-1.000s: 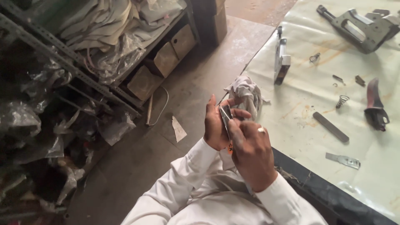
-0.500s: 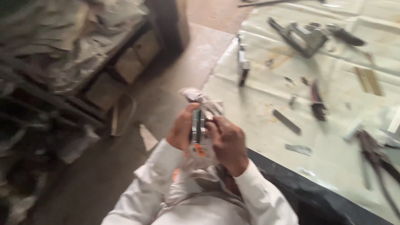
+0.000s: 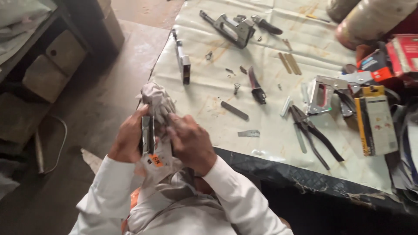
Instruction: Repairing and cleaning the components of a heavy-duty manual industrial stapler.
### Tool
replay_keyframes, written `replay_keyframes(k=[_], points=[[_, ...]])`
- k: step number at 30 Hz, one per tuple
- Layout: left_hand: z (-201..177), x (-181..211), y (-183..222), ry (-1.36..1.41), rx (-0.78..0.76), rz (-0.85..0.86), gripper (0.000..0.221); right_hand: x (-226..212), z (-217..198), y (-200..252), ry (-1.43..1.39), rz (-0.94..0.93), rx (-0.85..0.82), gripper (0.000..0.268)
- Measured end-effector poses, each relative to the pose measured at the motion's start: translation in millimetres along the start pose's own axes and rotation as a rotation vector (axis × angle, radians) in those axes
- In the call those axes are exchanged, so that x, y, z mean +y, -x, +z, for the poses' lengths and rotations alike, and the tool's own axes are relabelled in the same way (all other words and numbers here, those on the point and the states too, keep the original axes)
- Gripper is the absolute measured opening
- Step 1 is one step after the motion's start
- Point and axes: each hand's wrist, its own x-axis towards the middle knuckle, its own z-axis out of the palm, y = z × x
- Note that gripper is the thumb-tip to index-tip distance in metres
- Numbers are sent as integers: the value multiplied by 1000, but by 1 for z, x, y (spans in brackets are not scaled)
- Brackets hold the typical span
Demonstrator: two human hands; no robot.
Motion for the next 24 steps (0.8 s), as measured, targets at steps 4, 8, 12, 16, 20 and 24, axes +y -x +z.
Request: replay_keyframes(k=[4, 8, 12, 16, 20, 24], points=[[-8, 5, 14, -20, 15, 78, 37, 10, 24, -19, 345, 128, -202, 23], [-15, -4, 10, 146, 27, 136, 48, 15, 43, -31, 364, 149, -182, 17], [0, -6, 5, 252, -45, 247, 54, 15, 36, -32, 293, 127, -137, 21], [23, -12, 10, 247, 59, 346, 43, 21, 7, -5, -43, -33, 113, 22], [59, -31, 12, 275, -1, 464, 44, -12, -25, 16, -147, 168, -106, 30], [82, -34, 17, 156, -147, 507, 49, -6, -55, 31, 91, 142, 113, 30]])
